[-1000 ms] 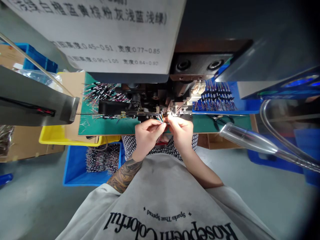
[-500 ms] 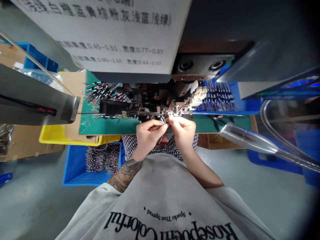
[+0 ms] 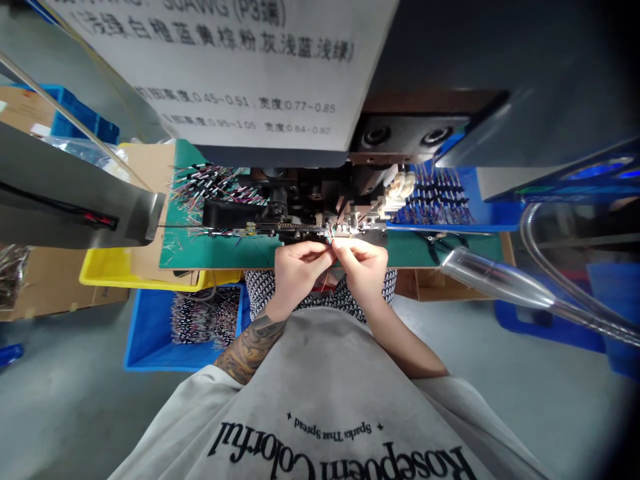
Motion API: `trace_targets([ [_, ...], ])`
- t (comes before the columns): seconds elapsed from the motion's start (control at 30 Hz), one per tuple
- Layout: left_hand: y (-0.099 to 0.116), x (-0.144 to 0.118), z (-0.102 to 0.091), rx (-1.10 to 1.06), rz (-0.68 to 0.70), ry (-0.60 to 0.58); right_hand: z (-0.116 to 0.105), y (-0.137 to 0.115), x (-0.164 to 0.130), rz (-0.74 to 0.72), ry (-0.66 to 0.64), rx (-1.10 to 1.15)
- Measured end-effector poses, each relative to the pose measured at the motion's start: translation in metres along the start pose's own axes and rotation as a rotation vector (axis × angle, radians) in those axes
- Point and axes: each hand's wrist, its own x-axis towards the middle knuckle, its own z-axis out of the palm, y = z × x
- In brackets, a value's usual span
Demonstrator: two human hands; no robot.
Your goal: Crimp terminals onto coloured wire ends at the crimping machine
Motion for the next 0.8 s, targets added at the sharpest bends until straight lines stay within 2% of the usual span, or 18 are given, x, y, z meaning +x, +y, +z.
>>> trace_targets([
  [0.17, 0.0000, -0.0008, 0.0018, -0.066, 0.006, -0.025, -0.0005, -0.0017, 0.0009, -0.015, 0.076, 0.036],
  [0.53, -0.0054, -0.0001, -0.0040, -0.043, 0.018, -0.023, 0.0039, -0.0008, 0.0067, 0.043, 0.110, 0.049],
  [0.8, 0.0002, 0.0000, -0.0001, -0.038, 0.001, -0.014, 0.0016, -0.0006, 0.0022, 0.020, 0.028, 0.032],
])
